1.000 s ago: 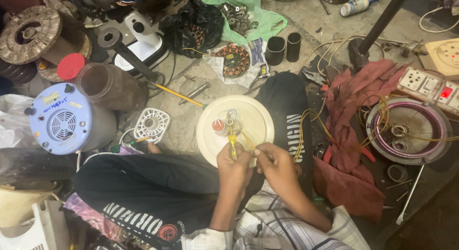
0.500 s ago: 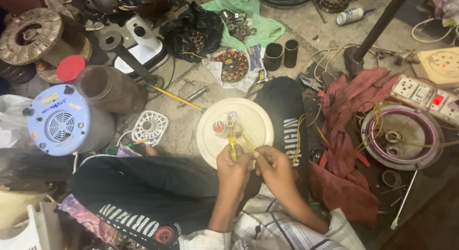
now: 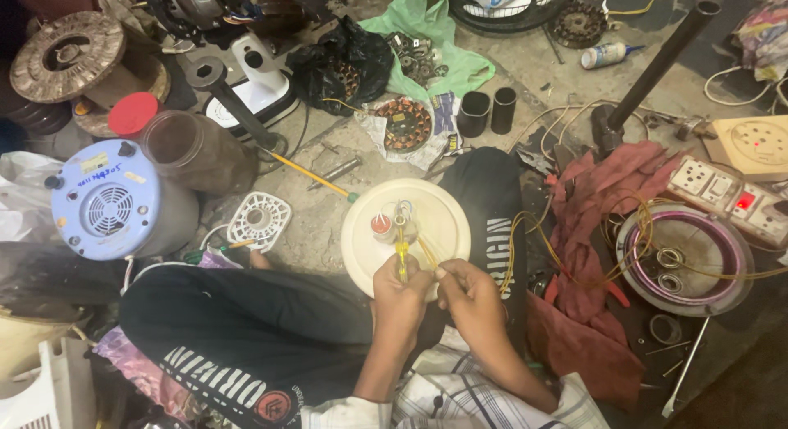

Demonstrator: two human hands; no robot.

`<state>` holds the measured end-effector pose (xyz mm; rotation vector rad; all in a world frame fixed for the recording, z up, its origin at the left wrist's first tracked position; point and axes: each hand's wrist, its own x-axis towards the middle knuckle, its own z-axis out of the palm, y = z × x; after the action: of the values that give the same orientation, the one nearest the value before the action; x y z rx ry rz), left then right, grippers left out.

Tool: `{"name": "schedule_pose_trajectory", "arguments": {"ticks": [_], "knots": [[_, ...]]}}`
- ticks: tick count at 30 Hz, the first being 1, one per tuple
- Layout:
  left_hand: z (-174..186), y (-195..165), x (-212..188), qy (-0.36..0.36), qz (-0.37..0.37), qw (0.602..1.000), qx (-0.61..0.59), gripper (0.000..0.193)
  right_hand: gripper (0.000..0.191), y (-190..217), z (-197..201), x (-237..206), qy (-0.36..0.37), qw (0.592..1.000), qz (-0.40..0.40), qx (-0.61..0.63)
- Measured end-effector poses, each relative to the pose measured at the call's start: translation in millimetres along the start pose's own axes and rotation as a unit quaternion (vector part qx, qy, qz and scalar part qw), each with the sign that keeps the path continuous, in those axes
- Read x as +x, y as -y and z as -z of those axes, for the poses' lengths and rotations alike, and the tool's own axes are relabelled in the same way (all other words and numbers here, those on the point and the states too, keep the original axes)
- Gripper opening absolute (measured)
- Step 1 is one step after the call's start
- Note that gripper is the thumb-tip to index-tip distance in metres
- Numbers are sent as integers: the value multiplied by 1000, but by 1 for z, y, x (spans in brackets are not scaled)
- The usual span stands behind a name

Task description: The person sits on the floor of a cluttered repair workshop winding copper wire and connecting it to an electric motor. They use a screwdriver to work on a motor end cover, then strip and twist wire leads by hand and attach them to the motor's terminals.

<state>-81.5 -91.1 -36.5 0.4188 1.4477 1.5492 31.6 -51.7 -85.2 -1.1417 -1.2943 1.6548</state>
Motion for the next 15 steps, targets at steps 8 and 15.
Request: {"name": "schedule_pose_trajectory", "arguments": {"ticks": [8, 15], "knots": [[-3, 10, 5, 19, -52, 998, -36, 14, 17, 12, 3, 1, -15, 999, -1, -52], [-1, 15, 10, 12, -35, 999, -27, 13, 16, 44, 72, 12, -7, 992, -105, -67]]}}
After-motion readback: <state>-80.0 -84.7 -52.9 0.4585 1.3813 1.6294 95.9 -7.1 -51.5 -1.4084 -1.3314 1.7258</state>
